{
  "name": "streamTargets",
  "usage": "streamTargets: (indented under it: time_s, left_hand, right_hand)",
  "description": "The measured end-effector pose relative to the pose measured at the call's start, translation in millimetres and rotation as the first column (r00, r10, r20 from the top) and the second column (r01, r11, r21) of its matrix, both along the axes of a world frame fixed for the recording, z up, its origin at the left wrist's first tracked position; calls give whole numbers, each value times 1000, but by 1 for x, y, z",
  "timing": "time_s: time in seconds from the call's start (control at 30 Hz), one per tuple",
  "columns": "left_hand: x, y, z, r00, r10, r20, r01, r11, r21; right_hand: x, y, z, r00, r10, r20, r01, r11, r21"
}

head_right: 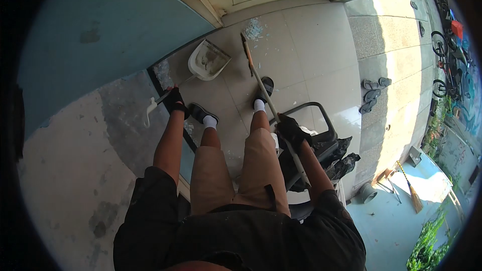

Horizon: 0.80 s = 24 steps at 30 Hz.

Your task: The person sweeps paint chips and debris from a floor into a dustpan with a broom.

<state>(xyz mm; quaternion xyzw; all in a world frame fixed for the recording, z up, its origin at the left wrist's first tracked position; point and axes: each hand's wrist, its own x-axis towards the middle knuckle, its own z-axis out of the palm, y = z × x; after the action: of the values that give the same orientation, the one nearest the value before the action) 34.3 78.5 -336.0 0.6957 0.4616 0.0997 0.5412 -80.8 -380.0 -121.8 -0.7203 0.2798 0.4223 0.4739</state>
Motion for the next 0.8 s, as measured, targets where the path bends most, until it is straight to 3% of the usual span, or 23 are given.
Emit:
streamTargets:
  time_s: [0.07,0.13,0.2,0.27,0.33,0.4,0.43,0.5,0.53,0.57,0.6,0.7,0.8]
  left_hand:
    - [-12,1,-5,1000,-19,-20,20,999,28]
    - [-27,5,0,893,-272,-360,290,957,-3]
    - [-30,-61,112,880,0,-476,-50,994,-93]
    - [-62,-74,90,923,11,-384,-214,846,-489]
    - [-62,-99,143,909,-156,-387,-172,705,-688]
    - [-54,-125,211,965,-183,186,236,307,-922]
    - [-40,-138,269,934,-163,318,346,184,-920]
    - [-22,-150,383,841,-36,540,536,-85,-840]
    - [-15,-148,416,638,140,757,743,-371,-557]
    - [2,-158,440,366,453,813,805,-592,-33]
    - [4,-171,483,267,677,686,771,-577,270]
    - [2,-204,497,183,615,767,810,-537,237]
    - [6,-226,504,28,486,874,873,-438,216]
  right_hand:
    - [-1,4,-1,970,232,71,-221,966,-136]
    - [7,11,16,981,194,10,-192,973,-129]
    - [8,14,20,990,139,-29,-141,985,-98]
    - [7,12,19,992,121,-39,-125,988,-95]
    - [3,14,19,994,99,-50,-104,990,-94]
    - [0,15,20,998,57,-35,-59,997,-59]
    - [0,17,19,998,50,-33,-52,997,-62]
    - [-4,18,20,992,124,15,-122,986,-114]
    - [-7,18,16,993,119,13,-116,987,-115]
    - [-12,18,8,998,69,2,-68,994,-79]
    - [-15,16,4,1000,19,-10,-20,999,-47]
    - [-16,22,6,997,-39,-62,37,999,-33]
    - [-28,15,-22,998,55,5,-55,998,-43]
